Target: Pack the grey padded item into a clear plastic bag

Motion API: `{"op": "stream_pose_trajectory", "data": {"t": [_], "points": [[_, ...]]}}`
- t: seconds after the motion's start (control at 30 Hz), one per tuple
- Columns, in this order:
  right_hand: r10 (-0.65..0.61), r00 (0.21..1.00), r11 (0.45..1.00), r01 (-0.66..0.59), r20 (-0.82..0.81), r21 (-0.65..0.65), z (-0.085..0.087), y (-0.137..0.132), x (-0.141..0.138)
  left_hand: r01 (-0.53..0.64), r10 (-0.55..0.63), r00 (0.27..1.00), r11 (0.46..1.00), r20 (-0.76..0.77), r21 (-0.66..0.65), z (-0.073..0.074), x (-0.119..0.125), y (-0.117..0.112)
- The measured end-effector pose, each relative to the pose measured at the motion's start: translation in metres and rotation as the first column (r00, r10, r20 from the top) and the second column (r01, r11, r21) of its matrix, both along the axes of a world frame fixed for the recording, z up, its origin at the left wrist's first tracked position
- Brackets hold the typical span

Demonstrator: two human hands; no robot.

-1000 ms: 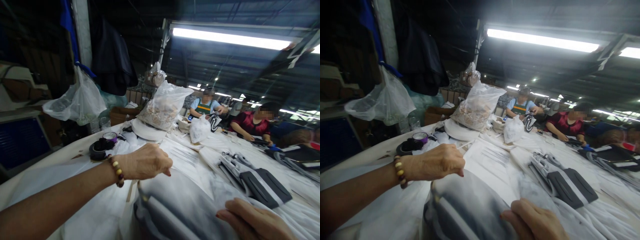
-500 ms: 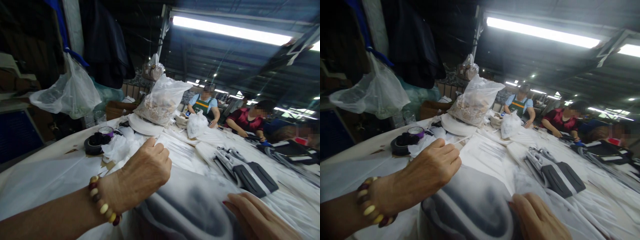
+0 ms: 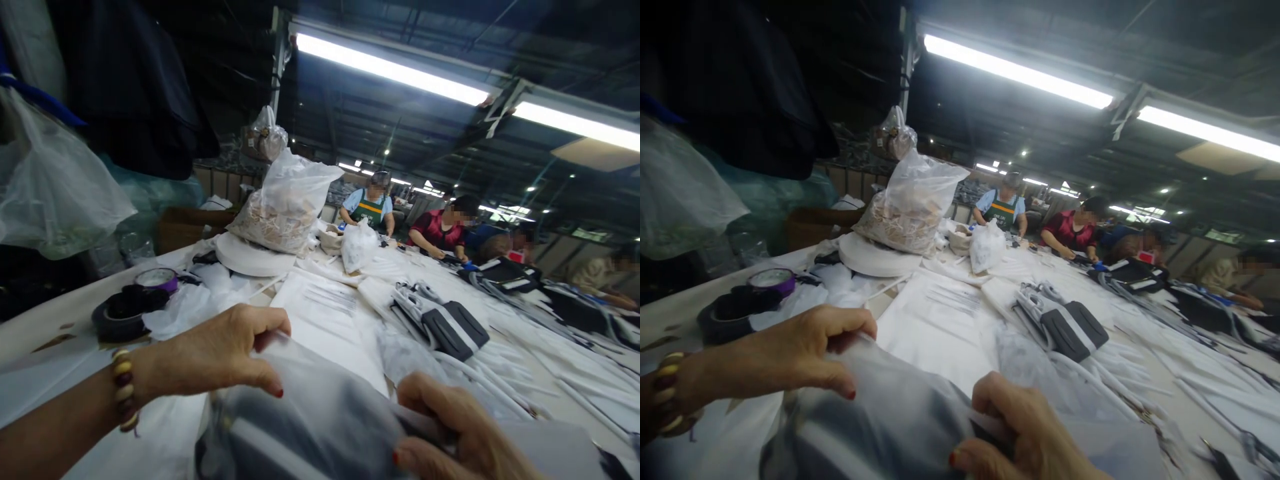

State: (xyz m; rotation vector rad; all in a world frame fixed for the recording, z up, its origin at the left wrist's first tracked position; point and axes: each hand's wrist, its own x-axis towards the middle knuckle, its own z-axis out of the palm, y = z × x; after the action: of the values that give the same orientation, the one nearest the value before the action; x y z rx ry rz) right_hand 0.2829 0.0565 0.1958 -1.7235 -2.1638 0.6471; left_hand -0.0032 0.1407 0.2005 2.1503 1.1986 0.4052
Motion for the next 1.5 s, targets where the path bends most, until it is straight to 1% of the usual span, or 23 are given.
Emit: {"op": "stream_pose_trajectory", "data": {"t": [0.03,0.1,0.2,0.27,0.33,0.37,0.47,0.5,0.53,0.6,0.67,0.73,0.77,0.83,0.93,1.0,1.07,1.13,1.2,1.3,1.33,1.37,1.5], "points": [[-0.004,1.0,0.996,0.002,-0.015,-0.084,0.003,0.001,0.0,0.006,-0.005,1.0,0.997,0.009,-0.08,0.001,0.001,0.0],[0.0,0.999,0.982,-0.007,-0.039,-0.188,0.01,0.004,0.0,0.024,-0.014,0.999,0.978,0.048,-0.206,0.002,0.003,-0.001],[-0.011,0.993,0.949,-0.026,-0.116,-0.315,0.019,0.008,0.001,0.079,-0.033,0.989,0.94,0.143,-0.333,0.001,0.004,-0.001],[-0.037,0.986,0.923,-0.027,-0.16,-0.385,0.022,0.009,0.002,0.13,-0.045,0.977,0.902,0.21,-0.411,-0.001,0.002,-0.001],[-0.091,0.973,0.891,-0.015,-0.21,-0.453,0.018,0.012,0.003,0.175,-0.046,0.961,0.863,0.272,-0.473,-0.006,0.0,0.0],[-0.123,0.955,0.871,-0.027,-0.269,-0.491,0.015,0.015,0.004,0.192,-0.039,0.953,0.844,0.3,-0.501,-0.01,0.0,0.001],[-0.201,0.842,0.798,-0.155,-0.5,-0.582,0.002,0.026,0.003,0.226,-0.007,0.931,0.795,0.365,-0.562,-0.019,0.002,0.006],[-0.211,0.814,0.79,-0.184,-0.542,-0.585,0.0,0.03,0.003,0.228,-0.004,0.93,0.791,0.368,-0.568,-0.019,0.003,0.007],[-0.206,0.808,0.791,-0.195,-0.552,-0.58,0.001,0.033,0.003,0.224,-0.012,0.934,0.799,0.358,-0.558,-0.017,0.003,0.008],[-0.151,0.849,0.815,-0.183,-0.507,-0.549,0.009,0.035,0.004,0.208,-0.049,0.948,0.843,0.315,-0.495,-0.007,0.004,0.007],[-0.089,0.89,0.852,-0.165,-0.448,-0.496,0.022,0.035,0.006,0.2,-0.087,0.958,0.885,0.273,-0.42,0.006,0.003,0.005],[-0.065,0.906,0.878,-0.147,-0.418,-0.455,0.032,0.034,0.008,0.185,-0.093,0.963,0.911,0.252,-0.368,0.016,0.003,0.003],[-0.07,0.905,0.881,-0.141,-0.42,-0.451,0.033,0.036,0.008,0.167,-0.079,0.967,0.916,0.243,-0.366,0.017,0.003,0.003],[-0.091,0.891,0.881,-0.136,-0.445,-0.452,0.028,0.041,0.009,0.136,-0.043,0.973,0.899,0.227,-0.415,0.014,0.005,0.007],[-0.103,0.872,0.875,-0.149,-0.479,-0.46,0.01,0.054,0.008,0.116,0.018,0.971,0.838,0.239,-0.533,0.0,0.007,0.016],[-0.073,0.879,0.876,-0.169,-0.472,-0.452,0.004,0.061,0.009,0.089,0.047,0.969,0.848,0.242,-0.523,-0.005,0.007,0.022],[-0.036,0.896,0.884,-0.178,-0.442,-0.433,0.004,0.064,0.009,0.066,0.043,0.975,0.883,0.219,-0.466,-0.004,0.004,0.025],[-0.035,0.905,0.873,-0.178,-0.424,-0.453,0.009,0.063,0.009,0.071,0.012,0.982,0.901,0.187,-0.429,0.0,0.001,0.026],[-0.057,0.911,0.84,-0.177,-0.409,-0.513,0.015,0.062,0.009,0.119,-0.039,0.982,0.884,0.183,-0.452,0.005,-0.003,0.026],[-0.069,0.91,0.793,-0.199,-0.408,-0.577,0.019,0.065,0.008,0.216,-0.117,0.968,0.833,0.22,-0.509,0.01,-0.003,0.029],[-0.065,0.907,0.795,-0.205,-0.416,-0.571,0.018,0.068,0.008,0.229,-0.129,0.966,0.826,0.222,-0.515,0.011,-0.002,0.031],[-0.057,0.902,0.806,-0.211,-0.427,-0.553,0.018,0.072,0.008,0.217,-0.122,0.969,0.834,0.213,-0.507,0.012,-0.001,0.034],[0.048,0.91,0.897,-0.221,-0.413,-0.382,0.017,0.092,0.008,0.107,-0.056,0.988,0.913,0.141,-0.392,0.016,0.009,0.049]]}}
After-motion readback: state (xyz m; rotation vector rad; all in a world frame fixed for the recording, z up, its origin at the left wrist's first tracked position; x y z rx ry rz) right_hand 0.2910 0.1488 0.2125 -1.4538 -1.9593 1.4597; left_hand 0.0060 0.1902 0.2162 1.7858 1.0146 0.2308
